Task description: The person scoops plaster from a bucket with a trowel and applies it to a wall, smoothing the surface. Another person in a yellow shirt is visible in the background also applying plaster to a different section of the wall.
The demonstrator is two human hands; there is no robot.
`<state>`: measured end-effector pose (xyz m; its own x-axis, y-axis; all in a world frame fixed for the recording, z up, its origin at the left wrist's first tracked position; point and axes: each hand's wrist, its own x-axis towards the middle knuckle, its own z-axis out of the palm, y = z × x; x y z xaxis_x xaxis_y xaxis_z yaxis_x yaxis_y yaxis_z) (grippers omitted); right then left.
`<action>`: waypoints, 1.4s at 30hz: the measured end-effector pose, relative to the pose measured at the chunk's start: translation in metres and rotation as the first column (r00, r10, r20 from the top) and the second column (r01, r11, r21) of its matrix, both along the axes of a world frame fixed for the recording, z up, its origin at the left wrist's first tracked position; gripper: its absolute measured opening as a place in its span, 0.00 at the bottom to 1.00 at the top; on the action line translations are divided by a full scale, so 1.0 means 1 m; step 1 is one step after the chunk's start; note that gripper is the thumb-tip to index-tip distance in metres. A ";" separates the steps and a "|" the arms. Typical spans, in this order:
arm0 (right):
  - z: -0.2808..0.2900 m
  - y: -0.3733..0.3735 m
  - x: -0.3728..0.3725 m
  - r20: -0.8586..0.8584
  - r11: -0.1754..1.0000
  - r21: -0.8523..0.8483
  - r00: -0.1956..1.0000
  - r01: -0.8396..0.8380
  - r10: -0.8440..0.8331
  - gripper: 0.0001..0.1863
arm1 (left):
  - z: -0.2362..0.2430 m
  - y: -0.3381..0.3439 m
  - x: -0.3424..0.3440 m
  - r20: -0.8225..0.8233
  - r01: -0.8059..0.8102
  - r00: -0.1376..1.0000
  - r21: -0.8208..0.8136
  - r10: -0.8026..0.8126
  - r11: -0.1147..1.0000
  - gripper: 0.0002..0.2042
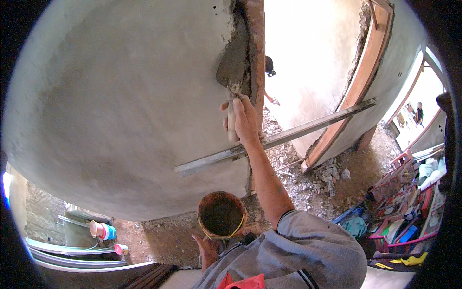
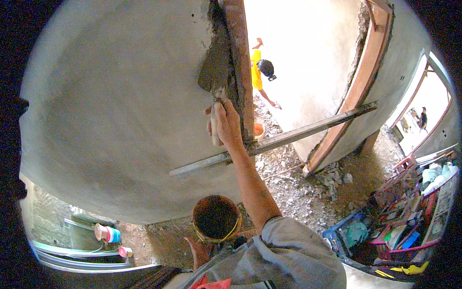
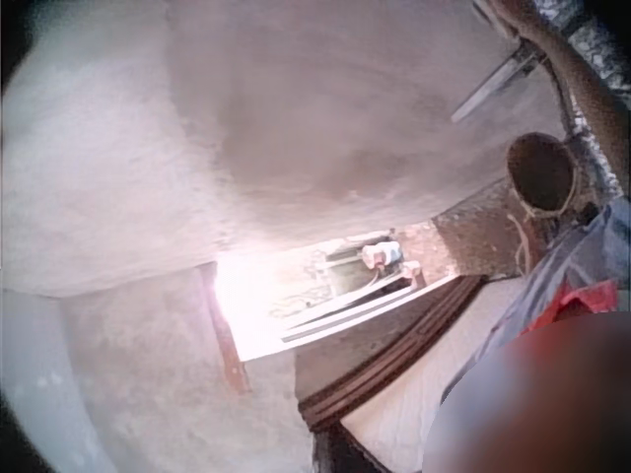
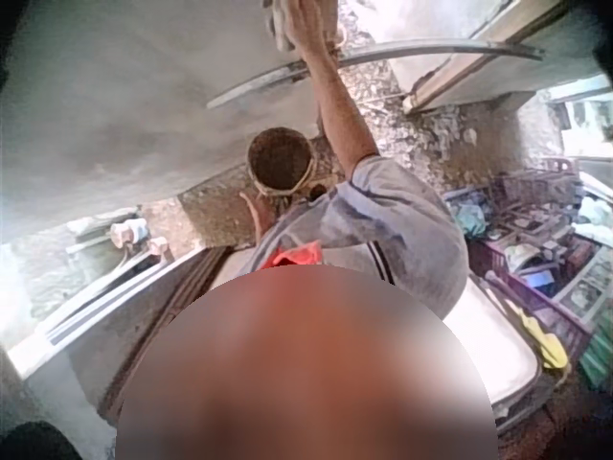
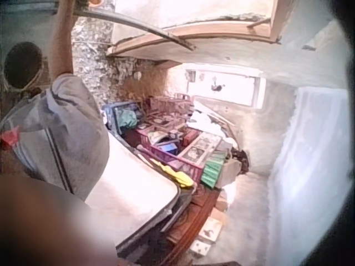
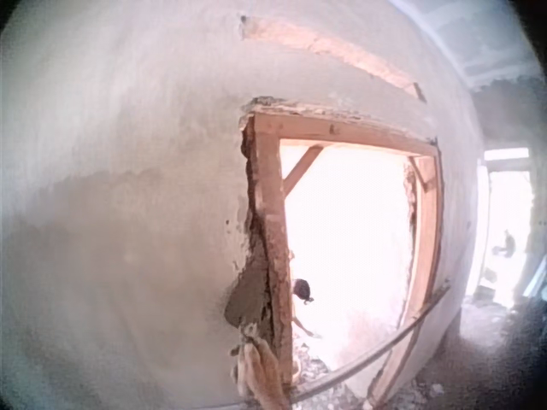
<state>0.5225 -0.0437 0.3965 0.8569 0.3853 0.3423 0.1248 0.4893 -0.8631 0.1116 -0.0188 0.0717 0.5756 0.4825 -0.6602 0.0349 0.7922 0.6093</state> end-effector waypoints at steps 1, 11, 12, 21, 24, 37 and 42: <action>-0.006 0.003 0.003 0.026 1.000 0.027 1.000 0.005 -0.006 0.17 | -0.003 0.001 -0.001 0.005 -0.012 1.000 -0.011 0.012 1.000 0.58; -0.146 -0.099 -0.011 0.667 0.678 -0.550 0.745 0.487 0.006 0.20 | -0.019 0.017 0.007 0.042 -0.128 0.990 -0.084 0.132 0.988 0.56; -0.146 -0.125 -0.009 0.636 0.544 -0.674 0.768 0.499 0.083 0.21 | -0.018 0.013 0.009 0.063 -0.127 0.990 -0.038 0.129 0.991 0.56; 0.070 -0.172 0.067 0.790 0.042 -0.400 0.322 0.916 0.522 0.14 | -0.036 0.022 0.016 -0.021 -0.060 0.998 -0.066 0.058 0.996 0.55; 0.146 -0.163 0.058 0.752 -0.032 -0.353 0.304 0.935 0.585 0.13 | -0.059 0.023 0.016 -0.056 -0.042 0.998 -0.060 0.039 0.997 0.54; 0.305 -0.153 0.046 0.748 0.089 0.075 -0.115 0.993 0.654 0.10 | 0.002 0.003 0.032 -0.066 0.067 0.996 0.044 -0.064 0.997 0.48; 0.378 -0.165 0.061 0.808 -0.135 -0.303 0.329 0.943 0.489 0.21 | -0.001 0.004 0.034 -0.108 0.069 0.991 -0.080 -0.078 0.994 0.50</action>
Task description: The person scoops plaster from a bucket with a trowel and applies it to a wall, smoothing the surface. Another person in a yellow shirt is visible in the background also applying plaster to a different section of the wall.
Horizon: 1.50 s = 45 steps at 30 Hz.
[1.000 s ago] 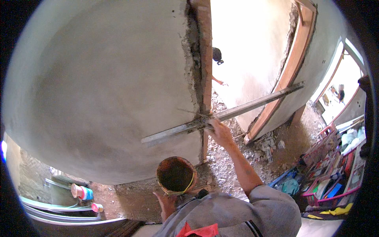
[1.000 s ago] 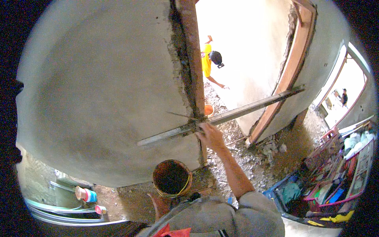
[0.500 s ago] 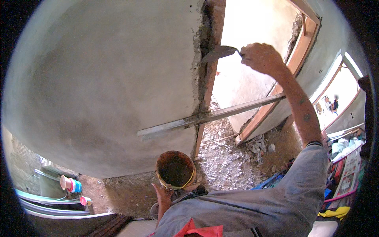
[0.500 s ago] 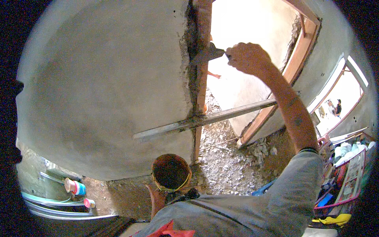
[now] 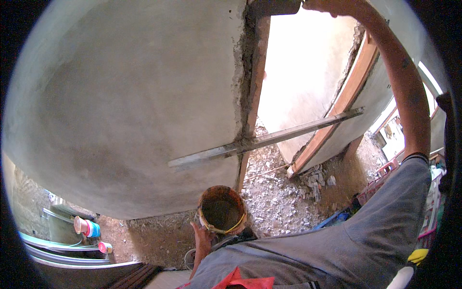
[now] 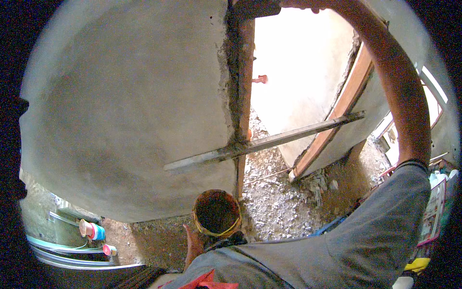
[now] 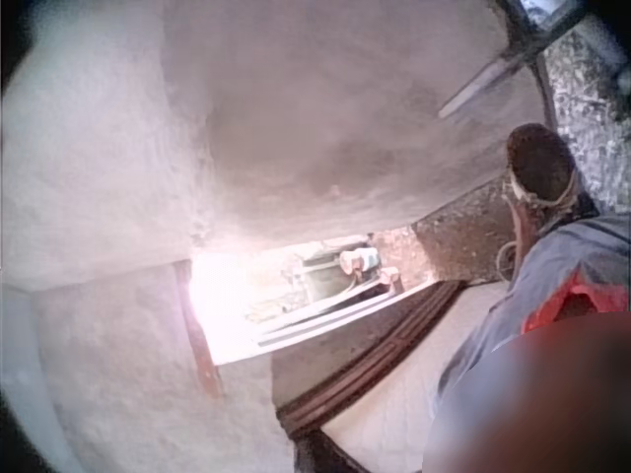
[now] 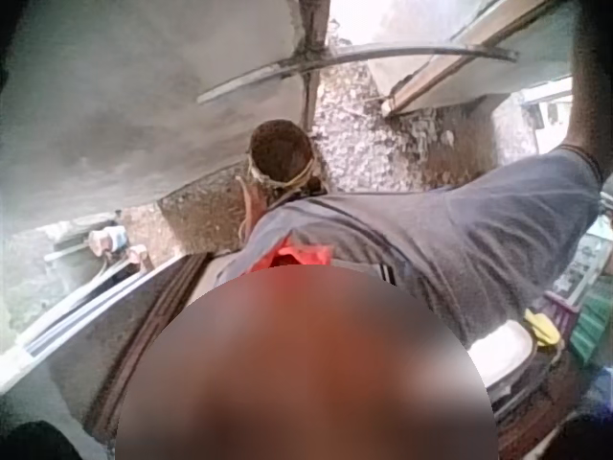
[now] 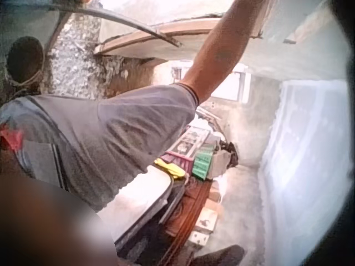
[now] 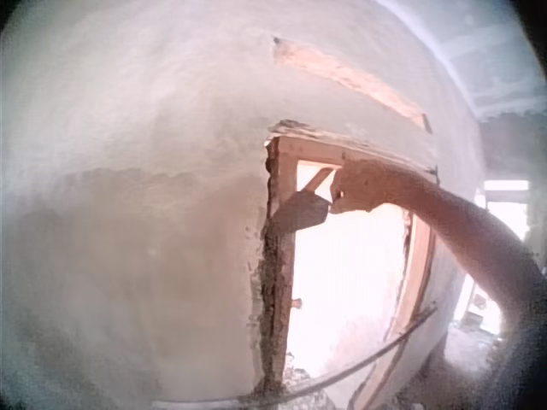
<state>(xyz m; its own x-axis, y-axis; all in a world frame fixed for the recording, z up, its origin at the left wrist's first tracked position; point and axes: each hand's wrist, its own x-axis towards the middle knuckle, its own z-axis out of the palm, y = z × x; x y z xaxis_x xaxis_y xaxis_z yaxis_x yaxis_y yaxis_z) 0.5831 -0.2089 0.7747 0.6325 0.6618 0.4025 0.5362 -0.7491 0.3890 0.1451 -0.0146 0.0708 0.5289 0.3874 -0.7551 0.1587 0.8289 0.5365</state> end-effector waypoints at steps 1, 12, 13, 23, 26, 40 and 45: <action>0.001 -0.007 0.011 0.047 0.998 -0.034 0.997 -0.056 0.058 0.21 | -0.001 -0.001 0.001 -0.007 -0.010 1.000 0.003 0.010 1.000 0.50; -0.257 -0.037 0.030 -0.099 0.898 0.358 0.946 -0.256 0.309 0.14 | -0.034 -0.008 -0.008 -0.008 0.009 1.000 0.106 -0.008 0.994 0.47; -0.254 -0.030 0.036 -0.113 0.908 0.347 0.951 -0.235 0.289 0.14 | -0.039 -0.004 -0.010 0.044 0.023 0.999 0.071 -0.026 0.997 0.47; -0.062 -0.035 0.068 -0.106 0.920 0.320 0.957 -0.224 0.270 0.19 | -0.026 -0.014 -0.019 0.092 -0.067 0.994 0.159 0.053 0.985 0.48; -0.104 -0.057 0.080 0.269 0.748 0.364 0.832 -0.554 0.485 0.18 | -0.031 -0.011 -0.019 0.032 -0.053 0.998 -0.024 0.054 0.998 0.48; -0.613 -0.012 -0.024 -0.517 0.933 0.360 0.834 0.005 0.195 0.20 | -0.027 -0.007 -0.038 0.103 -0.079 0.992 0.002 0.079 0.997 0.50; -0.613 -0.022 0.005 -0.454 0.924 0.366 0.844 -0.115 0.285 0.19 | -0.021 -0.005 -0.043 0.141 -0.067 0.988 0.000 0.066 0.998 0.50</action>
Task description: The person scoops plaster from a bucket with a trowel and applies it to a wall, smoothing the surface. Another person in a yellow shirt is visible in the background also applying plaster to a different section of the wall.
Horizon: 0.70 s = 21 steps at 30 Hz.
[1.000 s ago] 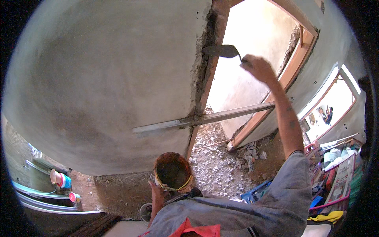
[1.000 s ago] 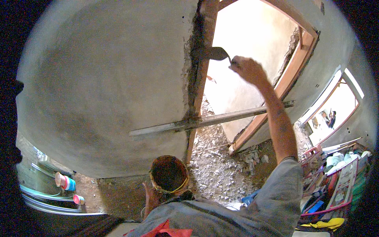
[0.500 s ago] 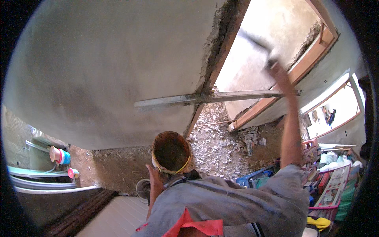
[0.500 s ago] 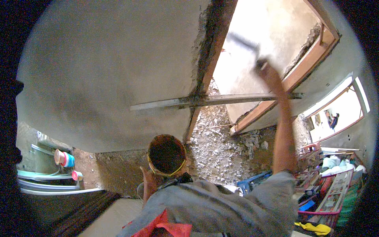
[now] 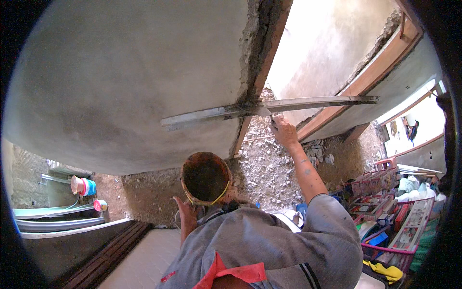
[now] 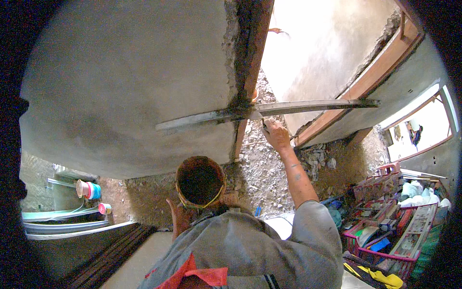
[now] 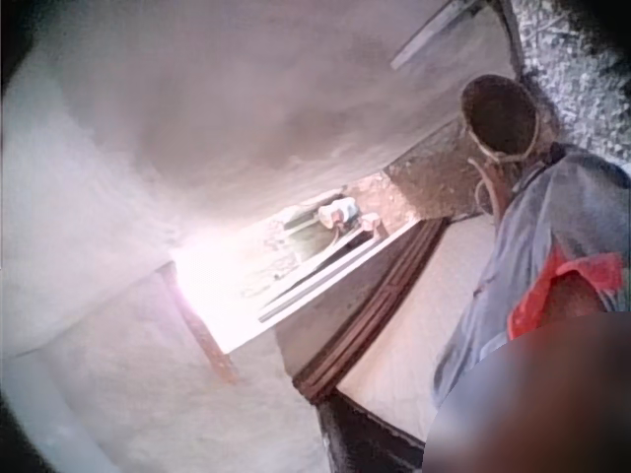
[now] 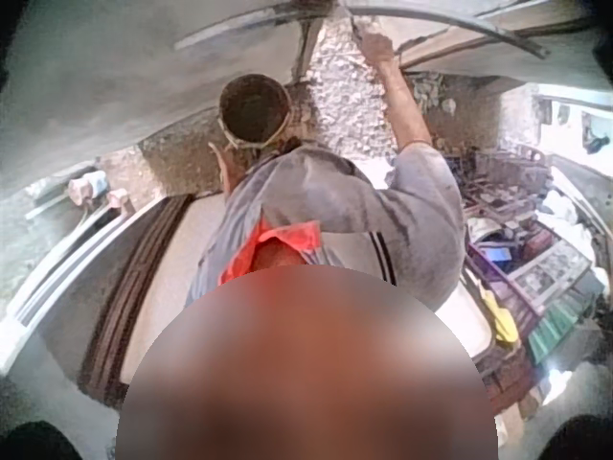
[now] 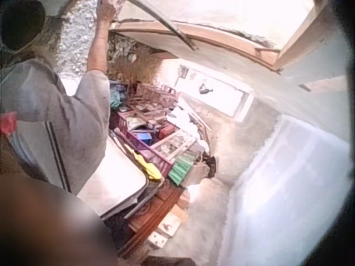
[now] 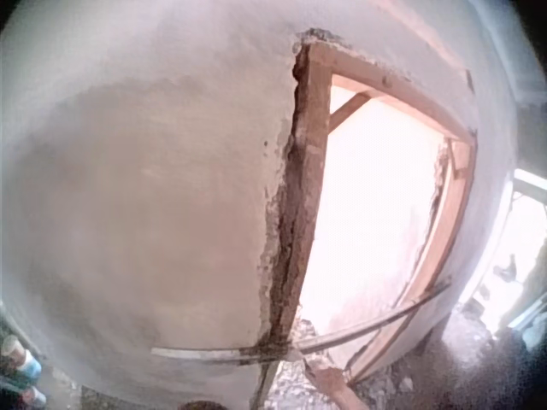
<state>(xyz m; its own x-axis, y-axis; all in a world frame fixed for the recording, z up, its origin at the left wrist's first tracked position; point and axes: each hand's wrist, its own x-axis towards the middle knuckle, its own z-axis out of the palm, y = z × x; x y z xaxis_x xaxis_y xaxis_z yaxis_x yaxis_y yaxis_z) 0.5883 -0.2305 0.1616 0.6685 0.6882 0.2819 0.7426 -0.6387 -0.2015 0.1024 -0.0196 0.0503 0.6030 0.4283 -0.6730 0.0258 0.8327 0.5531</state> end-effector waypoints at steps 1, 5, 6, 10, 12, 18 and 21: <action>-0.002 -0.001 0.003 0.023 0.999 0.007 0.999 -0.043 0.043 0.19 | 0.003 0.000 0.000 0.018 0.008 1.000 -0.001 -0.008 1.000 0.50; 0.001 -0.001 0.007 0.069 0.990 -0.106 0.993 -0.090 0.098 0.16 | 0.017 -0.005 0.003 -0.038 -0.083 0.996 0.039 0.085 0.996 0.51; 0.005 0.000 0.007 0.080 0.990 -0.124 0.993 -0.072 0.083 0.16 | 0.021 -0.004 0.004 -0.029 -0.092 0.995 0.076 0.094 0.993 0.51; 0.032 -0.001 0.013 0.036 0.987 -0.116 0.993 -0.111 0.116 0.17 | 0.030 -0.004 -0.001 -0.113 -0.131 0.985 0.032 0.133 0.991 0.52; 0.043 -0.001 0.016 0.052 0.982 -0.103 0.985 -0.160 0.166 0.17 | 0.028 -0.003 -0.002 -0.148 -0.176 0.973 0.022 0.177 0.984 0.53; 0.041 0.002 0.016 0.041 0.989 -0.097 0.992 -0.113 0.118 0.18 | 0.017 0.005 0.000 -0.187 -0.157 0.969 0.042 0.162 0.987 0.54; 0.032 0.001 0.016 0.037 0.992 -0.074 0.993 -0.107 0.110 0.19 | 0.021 0.004 0.001 -0.208 -0.148 0.966 0.040 0.153 0.988 0.55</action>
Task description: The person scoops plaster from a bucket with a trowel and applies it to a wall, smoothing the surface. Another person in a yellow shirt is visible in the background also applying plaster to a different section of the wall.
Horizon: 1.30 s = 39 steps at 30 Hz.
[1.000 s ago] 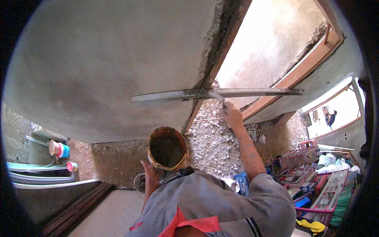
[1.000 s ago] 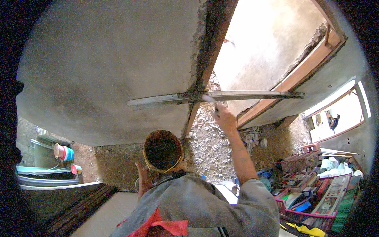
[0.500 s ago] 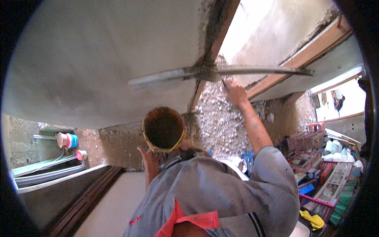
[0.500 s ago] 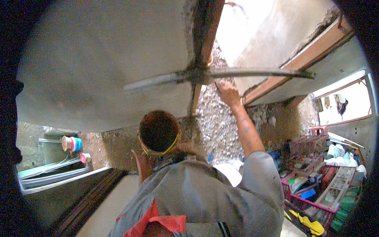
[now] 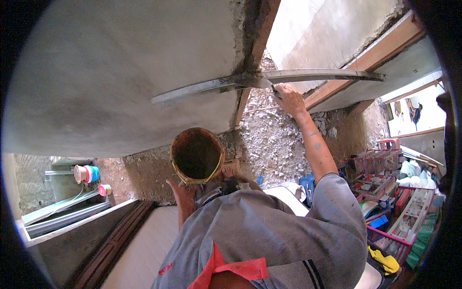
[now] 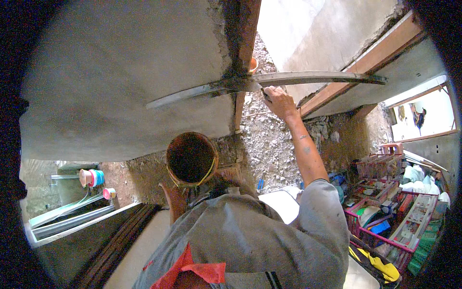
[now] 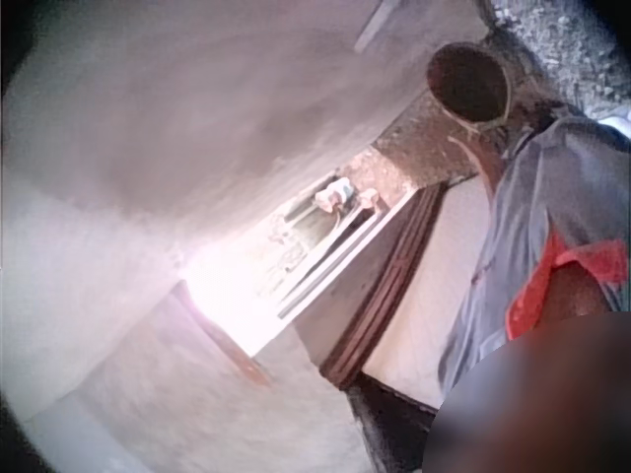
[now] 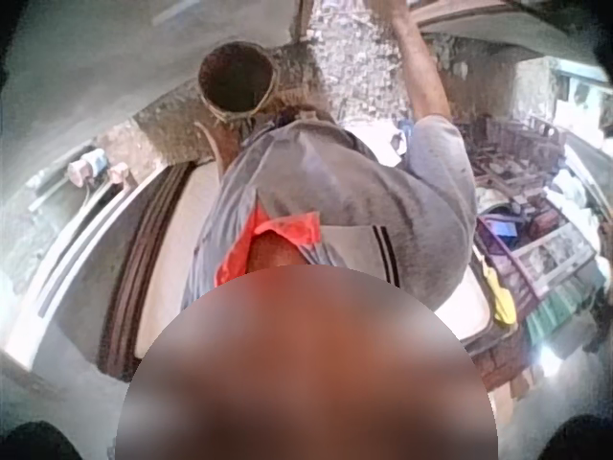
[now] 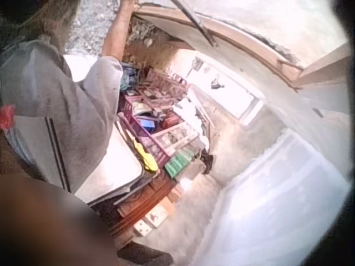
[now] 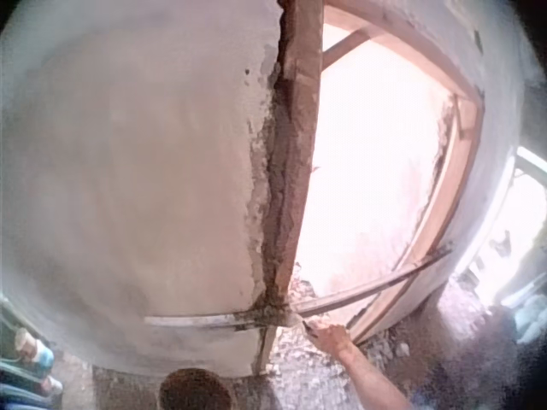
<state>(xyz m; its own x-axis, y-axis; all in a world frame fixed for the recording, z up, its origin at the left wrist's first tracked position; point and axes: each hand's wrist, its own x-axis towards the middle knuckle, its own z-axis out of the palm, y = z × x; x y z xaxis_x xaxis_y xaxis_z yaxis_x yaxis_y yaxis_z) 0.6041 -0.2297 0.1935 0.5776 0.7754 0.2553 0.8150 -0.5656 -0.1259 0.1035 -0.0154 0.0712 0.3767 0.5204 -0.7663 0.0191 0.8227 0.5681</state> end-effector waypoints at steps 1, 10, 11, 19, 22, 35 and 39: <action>-0.002 -0.002 0.000 -0.020 1.000 -0.021 1.000 0.019 -0.019 0.19 | 0.002 -0.001 0.000 -0.015 0.002 1.000 -0.004 -0.002 1.000 0.56; -0.001 0.005 0.015 0.017 0.996 0.005 0.996 0.090 -0.090 0.19 | 0.002 -0.003 0.005 0.089 0.022 0.996 0.006 -0.022 1.000 0.53; -0.002 0.007 0.016 0.113 0.997 0.049 0.991 0.065 -0.070 0.17 | 0.003 -0.003 0.006 0.055 0.034 0.998 0.011 -0.035 0.999 0.53; -0.002 0.007 -0.017 0.313 0.972 0.161 0.926 0.168 -0.212 0.13 | 0.018 -0.004 0.016 -0.024 0.085 0.996 0.005 -0.085 0.996 0.51; 0.005 0.008 -0.059 0.155 0.978 0.205 0.985 0.036 -0.069 0.14 | 0.010 -0.001 0.012 0.011 0.041 0.999 -0.082 -0.040 0.996 0.50; -0.169 0.133 -0.238 -0.465 0.869 -0.264 0.844 -0.419 0.266 0.11 | 0.031 -0.027 0.013 -0.001 0.051 0.999 0.014 -0.051 0.999 0.46; -0.159 0.124 -0.222 -0.607 0.765 -0.215 0.697 -0.607 0.382 0.13 | 0.031 -0.030 0.004 0.002 0.079 0.997 0.010 -0.079 0.997 0.43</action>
<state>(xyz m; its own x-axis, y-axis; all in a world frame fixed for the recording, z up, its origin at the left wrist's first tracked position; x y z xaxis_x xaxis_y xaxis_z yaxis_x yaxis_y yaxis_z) 0.3818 -0.1054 0.0345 0.0296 0.9463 -0.3218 0.8632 -0.1865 -0.4691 0.1074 -0.0451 0.1022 0.4186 0.4967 -0.7603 0.0828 0.8129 0.5765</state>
